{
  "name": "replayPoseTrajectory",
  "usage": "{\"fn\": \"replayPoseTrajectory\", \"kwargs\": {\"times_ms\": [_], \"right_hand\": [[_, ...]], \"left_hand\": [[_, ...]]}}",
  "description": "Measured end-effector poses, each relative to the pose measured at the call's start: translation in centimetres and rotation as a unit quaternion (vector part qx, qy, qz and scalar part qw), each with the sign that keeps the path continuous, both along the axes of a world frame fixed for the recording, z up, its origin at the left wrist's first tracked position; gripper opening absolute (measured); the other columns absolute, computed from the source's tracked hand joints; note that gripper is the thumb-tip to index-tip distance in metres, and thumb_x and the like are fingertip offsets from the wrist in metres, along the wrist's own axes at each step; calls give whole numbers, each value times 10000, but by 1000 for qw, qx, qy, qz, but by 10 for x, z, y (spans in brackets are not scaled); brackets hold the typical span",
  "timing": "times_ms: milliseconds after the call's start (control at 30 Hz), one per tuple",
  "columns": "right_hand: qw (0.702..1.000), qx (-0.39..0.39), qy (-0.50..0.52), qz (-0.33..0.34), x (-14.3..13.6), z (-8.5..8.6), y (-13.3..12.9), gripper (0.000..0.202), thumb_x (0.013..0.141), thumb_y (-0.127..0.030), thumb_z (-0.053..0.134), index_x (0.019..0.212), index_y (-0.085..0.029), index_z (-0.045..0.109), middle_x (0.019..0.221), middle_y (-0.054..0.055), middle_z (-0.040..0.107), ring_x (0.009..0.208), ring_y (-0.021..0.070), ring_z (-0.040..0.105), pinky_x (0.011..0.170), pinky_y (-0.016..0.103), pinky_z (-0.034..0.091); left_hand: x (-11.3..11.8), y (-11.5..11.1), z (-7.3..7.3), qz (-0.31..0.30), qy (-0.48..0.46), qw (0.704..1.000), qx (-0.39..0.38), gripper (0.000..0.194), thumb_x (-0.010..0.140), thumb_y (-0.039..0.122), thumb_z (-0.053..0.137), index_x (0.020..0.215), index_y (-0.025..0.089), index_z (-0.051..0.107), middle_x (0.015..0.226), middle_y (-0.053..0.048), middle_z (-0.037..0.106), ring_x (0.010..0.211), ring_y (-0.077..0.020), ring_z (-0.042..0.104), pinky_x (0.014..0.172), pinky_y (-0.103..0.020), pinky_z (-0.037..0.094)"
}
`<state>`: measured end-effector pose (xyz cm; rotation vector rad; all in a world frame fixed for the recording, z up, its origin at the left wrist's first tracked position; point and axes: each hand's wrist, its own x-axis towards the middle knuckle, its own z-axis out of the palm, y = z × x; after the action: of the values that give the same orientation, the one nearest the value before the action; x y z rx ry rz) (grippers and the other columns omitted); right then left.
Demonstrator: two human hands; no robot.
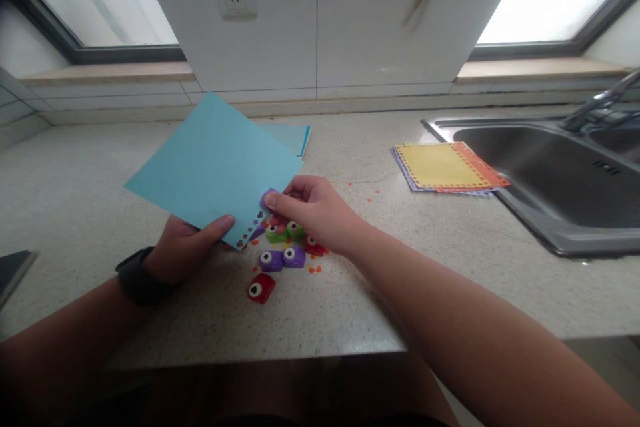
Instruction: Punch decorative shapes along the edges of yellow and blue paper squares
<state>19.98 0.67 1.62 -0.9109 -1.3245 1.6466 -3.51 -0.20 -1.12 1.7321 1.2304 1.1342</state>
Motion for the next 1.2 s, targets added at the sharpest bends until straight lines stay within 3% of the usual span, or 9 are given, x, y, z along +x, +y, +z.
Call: {"fn": "replayPoseTrajectory", "kwargs": {"times_ms": [200, 367, 600, 767, 967, 1200], "right_hand": [[1000, 4, 8, -6, -2, 0, 0, 379, 757, -467, 835, 776, -147, 633, 652, 5, 657, 535, 97, 579, 509, 226, 467], [1000, 12, 4, -8, -3, -2, 1, 365, 753, -466, 819, 764, -165, 614, 634, 5, 640, 536, 112, 566, 502, 250, 455], [1000, 26, 7, -2, -3, -4, 1, 340, 761, -444, 797, 753, -174, 590, 613, -8, 612, 504, 103, 521, 470, 256, 420], [999, 29, 19, -7, -4, -1, 0, 358, 734, -430, 828, 743, -169, 584, 587, -25, 590, 476, 91, 503, 452, 246, 404], [999, 26, 23, 1, -2, -1, 1, 346, 751, -421, 829, 763, -177, 584, 635, -19, 619, 541, 111, 563, 513, 258, 459], [996, 31, 61, -58, 7, 5, 9, 283, 787, -382, 787, 724, -185, 594, 644, -25, 587, 575, 116, 576, 500, 245, 444]], "left_hand": [[0, 0, 0, 4, 13, 1000, 27, 173, 806, 336, 711, 956, 249, 705, 945, -56, 801, 988, -283, 723, 984, -474, 560], [-1, -1, 1, -3, 29, 1000, 1, 181, 807, 390, 700, 907, 240, 691, 943, -55, 798, 871, -273, 728, 882, -440, 598], [1, -3, 3, -33, 48, 998, 7, 142, 839, 399, 664, 823, 260, 685, 763, -28, 763, 1029, -283, 704, 1037, -472, 514], [1, -4, 4, -41, 53, 998, -5, 156, 813, 413, 673, 742, 275, 666, 683, -28, 747, 925, -287, 724, 968, -462, 554], [1, -4, 3, -33, 39, 998, -40, 240, 815, 407, 663, 631, 263, 611, 583, -6, 707, 533, -212, 653, 589, -360, 582], [3, -2, 4, -18, 4, 997, -72, 314, 830, 408, 659, 572, 236, 605, 504, 2, 647, 482, -185, 609, 559, -323, 536]]}}
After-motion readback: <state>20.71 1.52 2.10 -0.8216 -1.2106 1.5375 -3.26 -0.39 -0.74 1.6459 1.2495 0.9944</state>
